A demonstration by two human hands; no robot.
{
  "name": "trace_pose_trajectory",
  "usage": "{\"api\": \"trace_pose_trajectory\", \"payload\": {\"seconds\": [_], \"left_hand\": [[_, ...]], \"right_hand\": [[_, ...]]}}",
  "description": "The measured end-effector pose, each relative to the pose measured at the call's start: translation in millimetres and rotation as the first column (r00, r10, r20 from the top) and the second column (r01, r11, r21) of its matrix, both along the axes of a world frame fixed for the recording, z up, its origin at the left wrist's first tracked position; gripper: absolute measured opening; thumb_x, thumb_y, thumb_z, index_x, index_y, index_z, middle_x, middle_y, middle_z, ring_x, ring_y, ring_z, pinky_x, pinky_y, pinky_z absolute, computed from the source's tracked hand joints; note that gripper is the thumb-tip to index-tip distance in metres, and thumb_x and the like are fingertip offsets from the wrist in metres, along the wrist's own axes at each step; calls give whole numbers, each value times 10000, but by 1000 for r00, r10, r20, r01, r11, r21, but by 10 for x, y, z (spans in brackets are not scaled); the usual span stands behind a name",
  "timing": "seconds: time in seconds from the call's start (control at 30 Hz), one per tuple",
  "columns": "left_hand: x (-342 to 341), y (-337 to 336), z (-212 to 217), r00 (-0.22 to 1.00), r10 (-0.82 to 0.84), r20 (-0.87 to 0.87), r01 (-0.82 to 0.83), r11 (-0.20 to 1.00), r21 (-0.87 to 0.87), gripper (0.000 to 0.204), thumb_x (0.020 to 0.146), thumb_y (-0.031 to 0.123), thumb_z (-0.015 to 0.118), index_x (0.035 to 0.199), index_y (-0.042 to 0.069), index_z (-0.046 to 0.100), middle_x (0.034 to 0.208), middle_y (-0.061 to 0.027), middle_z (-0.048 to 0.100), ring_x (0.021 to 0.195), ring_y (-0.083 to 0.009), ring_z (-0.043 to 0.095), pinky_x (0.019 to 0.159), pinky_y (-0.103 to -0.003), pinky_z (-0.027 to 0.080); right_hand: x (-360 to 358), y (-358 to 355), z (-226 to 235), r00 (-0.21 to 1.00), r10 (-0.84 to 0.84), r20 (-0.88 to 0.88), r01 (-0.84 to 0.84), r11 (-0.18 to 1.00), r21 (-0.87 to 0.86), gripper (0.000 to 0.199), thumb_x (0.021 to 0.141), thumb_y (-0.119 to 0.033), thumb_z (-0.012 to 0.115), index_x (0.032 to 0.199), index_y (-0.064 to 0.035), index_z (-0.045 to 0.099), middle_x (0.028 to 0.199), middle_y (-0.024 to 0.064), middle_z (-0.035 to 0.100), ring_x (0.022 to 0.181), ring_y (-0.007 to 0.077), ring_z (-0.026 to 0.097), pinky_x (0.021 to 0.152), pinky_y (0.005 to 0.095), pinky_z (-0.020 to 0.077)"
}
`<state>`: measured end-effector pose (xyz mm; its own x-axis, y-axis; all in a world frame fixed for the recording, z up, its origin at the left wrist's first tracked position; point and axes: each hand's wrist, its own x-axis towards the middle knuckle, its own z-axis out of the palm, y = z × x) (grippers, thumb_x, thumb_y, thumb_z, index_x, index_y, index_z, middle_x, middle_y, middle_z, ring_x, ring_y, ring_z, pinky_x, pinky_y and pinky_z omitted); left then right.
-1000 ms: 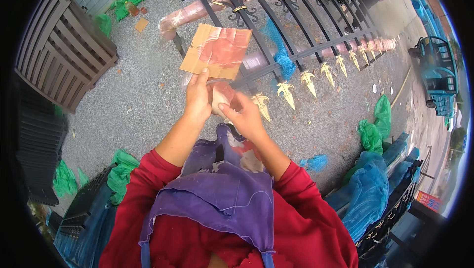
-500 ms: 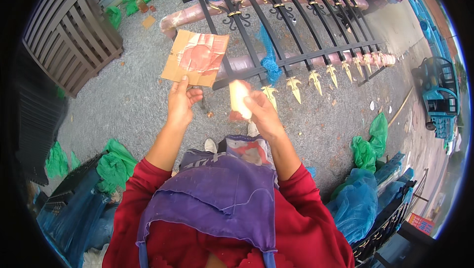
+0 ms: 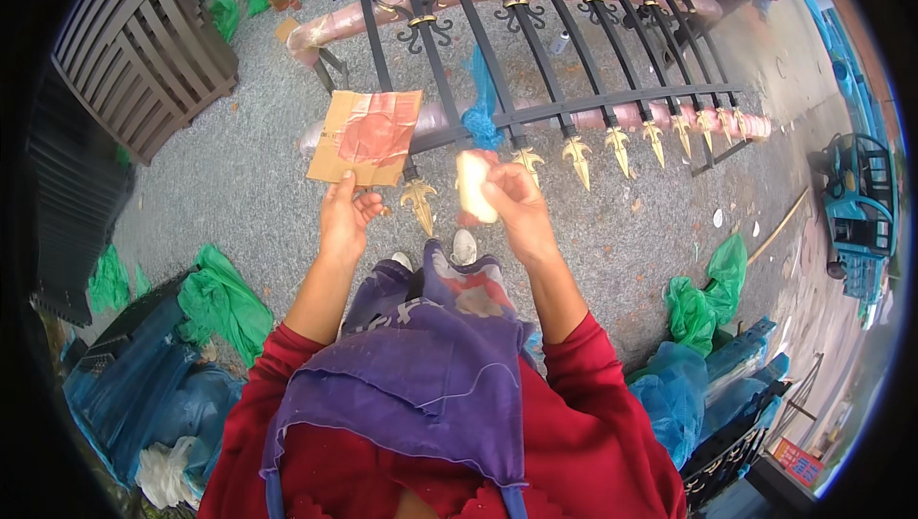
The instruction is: The person uses a sponge to apply pink paint to ornate metal gate sections, following a reference image held in the other hand. They work on multiple gate pieces laid out on the ground, moving between sections and occasionally adjusting their position.
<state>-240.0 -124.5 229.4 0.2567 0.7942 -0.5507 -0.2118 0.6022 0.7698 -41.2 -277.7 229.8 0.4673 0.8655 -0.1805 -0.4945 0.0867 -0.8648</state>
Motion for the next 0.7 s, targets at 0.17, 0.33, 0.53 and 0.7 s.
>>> {"api": "trace_pose_trajectory", "payload": {"seconds": [0.17, 0.33, 0.53, 0.7], "left_hand": [[-15, -72, 19, 1000, -2, -12, 2, 1000, -9, 269, 976, 272, 489, 1134, 55, 495, 890, -73, 616, 615, -130, 611, 525, -251, 530], [-190, -114, 64, 999, -30, 25, 29, 1000, 8, 287, 977, 272, 490, 1146, 41, 499, 883, -72, 624, 617, -132, 616, 523, -251, 530], [-432, -147, 93, 994, -97, 52, 91, 990, 108, 274, 972, 263, 505, 1135, 42, 511, 921, -74, 634, 631, -134, 629, 539, -250, 529], [-616, -149, 156, 988, -149, 41, 139, 973, 182, 270, 980, 214, 488, 1141, 1, 528, 886, -102, 643, 610, -139, 642, 489, -235, 520]], "right_hand": [[-81, -94, 73, 999, -31, 19, 32, 996, -79, 167, 926, -85, 553, 1086, -64, 594, 1063, 22, 588, 975, 140, 553, 835, 309, 442], [-250, -75, 259, 986, 60, -153, -56, 998, 32, 313, 868, 12, 508, 1166, -60, 568, 1147, 76, 568, 1025, 189, 562, 849, 313, 450], [-637, 24, 207, 997, -61, 49, 54, 989, 134, 533, 838, -2, 632, 1315, -121, 427, 1182, 54, 531, 993, 159, 554, 748, 281, 450], [-669, 79, 98, 994, 44, -95, -17, 966, 260, 362, 906, -122, 612, 1245, -82, 491, 1007, 30, 579, 859, 91, 536, 680, 232, 438]]}}
